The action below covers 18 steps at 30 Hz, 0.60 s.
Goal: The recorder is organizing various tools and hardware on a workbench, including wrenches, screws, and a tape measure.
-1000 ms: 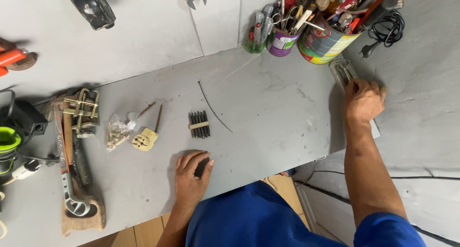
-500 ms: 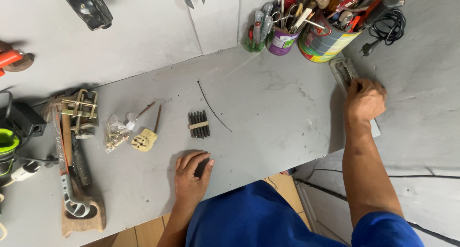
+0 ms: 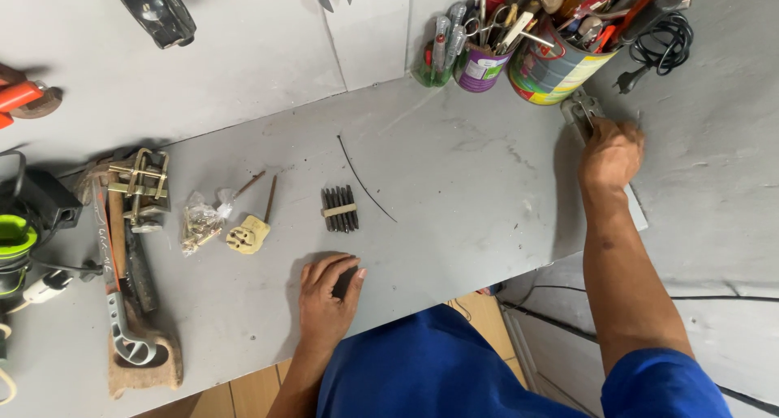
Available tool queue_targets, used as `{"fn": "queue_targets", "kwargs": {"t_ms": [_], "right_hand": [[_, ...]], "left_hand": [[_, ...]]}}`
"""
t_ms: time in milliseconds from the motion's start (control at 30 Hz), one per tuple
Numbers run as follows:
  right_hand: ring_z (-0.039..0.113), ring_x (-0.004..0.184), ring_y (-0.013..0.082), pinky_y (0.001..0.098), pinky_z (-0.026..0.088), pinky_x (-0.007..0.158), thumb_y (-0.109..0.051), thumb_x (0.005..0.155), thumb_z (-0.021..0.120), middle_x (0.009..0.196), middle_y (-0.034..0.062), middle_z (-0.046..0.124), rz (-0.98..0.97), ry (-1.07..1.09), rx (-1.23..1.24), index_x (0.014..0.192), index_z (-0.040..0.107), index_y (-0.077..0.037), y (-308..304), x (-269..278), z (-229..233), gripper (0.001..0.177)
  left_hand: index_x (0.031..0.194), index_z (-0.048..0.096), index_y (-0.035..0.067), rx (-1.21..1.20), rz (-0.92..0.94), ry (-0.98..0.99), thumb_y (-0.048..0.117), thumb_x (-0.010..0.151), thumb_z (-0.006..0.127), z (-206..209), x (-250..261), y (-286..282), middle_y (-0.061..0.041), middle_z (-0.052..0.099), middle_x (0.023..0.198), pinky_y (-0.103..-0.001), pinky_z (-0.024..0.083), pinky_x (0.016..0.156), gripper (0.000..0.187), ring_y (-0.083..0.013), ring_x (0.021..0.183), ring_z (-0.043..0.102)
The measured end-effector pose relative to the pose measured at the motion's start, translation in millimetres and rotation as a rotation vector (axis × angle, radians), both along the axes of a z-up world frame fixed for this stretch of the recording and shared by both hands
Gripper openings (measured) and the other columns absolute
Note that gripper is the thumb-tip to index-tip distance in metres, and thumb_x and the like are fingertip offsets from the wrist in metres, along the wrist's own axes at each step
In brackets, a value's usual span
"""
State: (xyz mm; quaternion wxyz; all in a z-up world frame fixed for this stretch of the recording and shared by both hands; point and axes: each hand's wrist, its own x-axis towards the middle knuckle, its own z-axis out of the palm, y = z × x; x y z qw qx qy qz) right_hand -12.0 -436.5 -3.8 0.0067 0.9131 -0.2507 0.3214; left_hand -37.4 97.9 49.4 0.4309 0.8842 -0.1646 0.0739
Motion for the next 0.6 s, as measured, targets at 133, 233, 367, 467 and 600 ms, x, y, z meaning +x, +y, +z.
{"fn": "queue_targets", "kwargs": {"t_ms": [133, 233, 367, 467, 600], "right_hand": [[0.063, 0.103, 0.0389, 0.0465, 0.051, 0.093, -0.004, 0.098, 0.069, 0.111, 0.0174, 0.069, -0.011, 0.003, 0.048, 0.116, 0.082, -0.017, 2.8, 5.4, 2.7, 0.026], [0.062, 0.104, 0.0395, 0.0469, 0.051, 0.093, -0.003, 0.098, 0.069, 0.111, 0.0180, 0.068, -0.040, 0.021, 0.064, 0.116, 0.082, -0.017, 2.9, 6.7, 2.0, 0.026], [0.061, 0.109, 0.0372, 0.0470, 0.050, 0.095, -0.004, 0.097, 0.069, 0.113, 0.0156, 0.067, -0.043, -0.030, 0.071, 0.111, 0.080, -0.015, 7.3, 0.2, -2.7, 0.021], [0.060, 0.107, 0.0368, 0.0488, 0.046, 0.096, -0.011, 0.099, 0.074, 0.111, 0.0148, 0.064, 0.002, -0.062, 0.079, 0.112, 0.078, -0.013, 24.6, -12.3, 8.1, 0.014], [0.059, 0.108, 0.0352, 0.0478, 0.043, 0.097, -0.015, 0.102, 0.075, 0.113, 0.0107, 0.065, -0.016, -0.098, 0.060, 0.108, 0.077, -0.013, 30.3, -21.2, 4.8, 0.006]], "left_hand": [[0.102, 0.078, 0.012, 0.002, -0.001, -0.002, 0.028, 0.087, 0.080, -3.5, 0.9, -0.1, -0.002, 0.074, 0.110, -0.037, 0.053, 0.091, 0.022, -0.0230, 0.103, 0.064], [0.102, 0.078, 0.012, 0.001, -0.002, -0.016, 0.029, 0.088, 0.080, -6.2, 0.3, 0.1, -0.002, 0.074, 0.110, -0.038, 0.053, 0.092, 0.022, -0.0223, 0.103, 0.064], [0.101, 0.078, 0.013, 0.015, 0.004, 0.014, 0.029, 0.087, 0.079, -5.3, 0.3, 0.2, -0.002, 0.074, 0.110, -0.037, 0.054, 0.091, 0.021, -0.0227, 0.104, 0.064], [0.101, 0.078, 0.012, 0.013, 0.012, 0.026, 0.028, 0.087, 0.079, -1.9, -0.1, -1.0, -0.001, 0.074, 0.110, -0.037, 0.054, 0.090, 0.021, -0.0229, 0.104, 0.063], [0.101, 0.078, 0.013, 0.015, -0.001, 0.018, 0.027, 0.087, 0.080, -3.8, -0.3, -1.5, -0.001, 0.074, 0.110, -0.037, 0.054, 0.091, 0.019, -0.0230, 0.105, 0.064]]}}
